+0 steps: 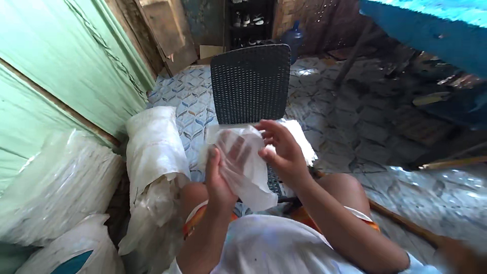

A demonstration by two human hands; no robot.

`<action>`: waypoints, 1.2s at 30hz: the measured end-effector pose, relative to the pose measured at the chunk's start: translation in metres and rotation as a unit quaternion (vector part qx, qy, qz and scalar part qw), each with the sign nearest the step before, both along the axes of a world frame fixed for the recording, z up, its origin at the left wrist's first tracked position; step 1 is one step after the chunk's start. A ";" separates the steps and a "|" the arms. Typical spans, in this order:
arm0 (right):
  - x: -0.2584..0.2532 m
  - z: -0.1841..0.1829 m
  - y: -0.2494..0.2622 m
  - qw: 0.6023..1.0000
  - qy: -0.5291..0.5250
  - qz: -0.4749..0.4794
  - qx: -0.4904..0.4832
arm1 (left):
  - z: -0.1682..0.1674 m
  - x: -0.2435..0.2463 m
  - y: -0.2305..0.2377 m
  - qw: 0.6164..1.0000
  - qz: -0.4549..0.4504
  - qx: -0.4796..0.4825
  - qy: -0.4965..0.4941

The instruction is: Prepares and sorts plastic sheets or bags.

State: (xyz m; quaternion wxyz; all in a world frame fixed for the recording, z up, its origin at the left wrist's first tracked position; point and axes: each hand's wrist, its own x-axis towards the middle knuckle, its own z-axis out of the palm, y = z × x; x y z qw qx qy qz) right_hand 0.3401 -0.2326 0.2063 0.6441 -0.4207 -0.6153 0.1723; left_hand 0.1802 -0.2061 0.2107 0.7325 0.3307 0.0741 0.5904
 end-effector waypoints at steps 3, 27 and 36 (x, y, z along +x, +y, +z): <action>0.005 0.021 0.009 0.990 0.078 -0.094 0.077 | 0.002 0.000 -0.006 0.998 0.002 0.008 0.057; 0.021 0.036 0.004 0.925 -0.176 -0.201 0.269 | 0.027 -0.026 0.036 0.902 0.144 0.021 0.407; 0.050 0.060 0.001 0.895 -0.261 -0.318 0.174 | 0.040 -0.053 0.041 0.953 0.141 0.145 0.224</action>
